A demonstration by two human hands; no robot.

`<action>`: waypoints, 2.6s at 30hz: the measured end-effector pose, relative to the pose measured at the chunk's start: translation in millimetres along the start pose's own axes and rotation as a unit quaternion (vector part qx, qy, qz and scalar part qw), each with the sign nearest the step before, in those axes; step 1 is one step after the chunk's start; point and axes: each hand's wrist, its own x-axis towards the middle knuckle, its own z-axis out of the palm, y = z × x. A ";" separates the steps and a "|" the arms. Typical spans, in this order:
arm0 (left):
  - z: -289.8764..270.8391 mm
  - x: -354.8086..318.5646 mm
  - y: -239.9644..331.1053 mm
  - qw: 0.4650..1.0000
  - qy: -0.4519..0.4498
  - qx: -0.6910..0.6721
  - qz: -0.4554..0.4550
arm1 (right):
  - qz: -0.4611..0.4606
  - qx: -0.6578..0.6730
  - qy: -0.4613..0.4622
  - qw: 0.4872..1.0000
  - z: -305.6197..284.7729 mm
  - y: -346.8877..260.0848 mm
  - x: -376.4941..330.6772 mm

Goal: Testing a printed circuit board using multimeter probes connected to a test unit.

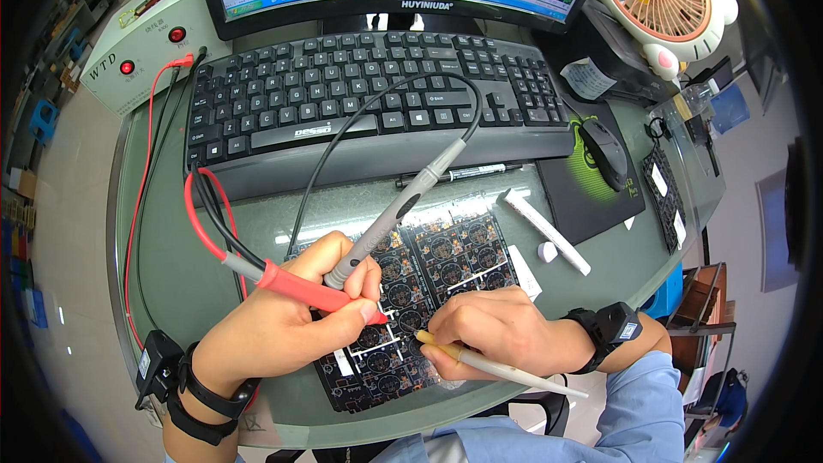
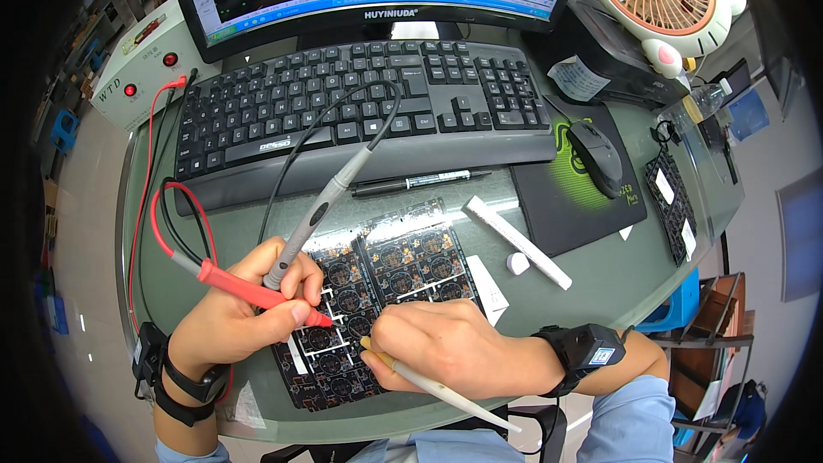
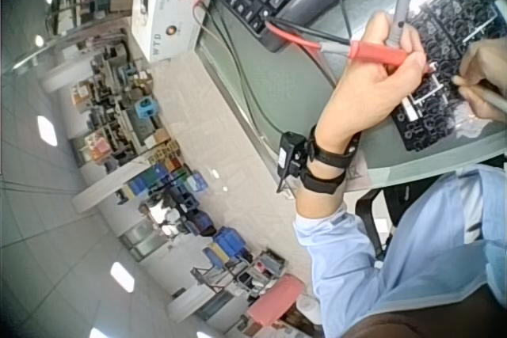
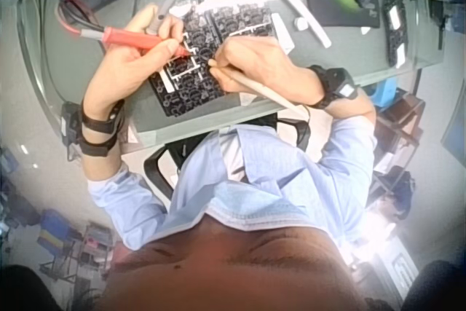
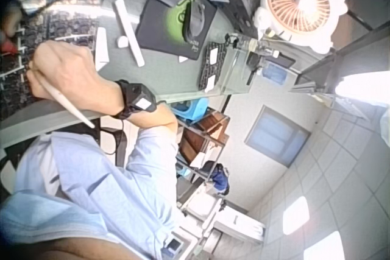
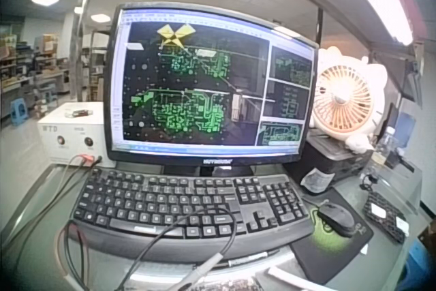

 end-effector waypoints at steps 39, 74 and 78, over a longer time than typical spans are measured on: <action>1.3 0.2 -3.0 0.995 0.044 -0.056 0.063 | 0.194 0.258 0.043 0.946 -24.7 6.8 0.7; 2.8 3.3 -11.3 0.997 0.029 0.025 0.069 | 0.142 0.188 0.059 0.970 -22.6 9.4 4.5; 3.1 2.8 -11.5 0.996 0.030 0.036 0.075 | 0.134 0.186 0.062 0.971 -22.1 9.9 3.4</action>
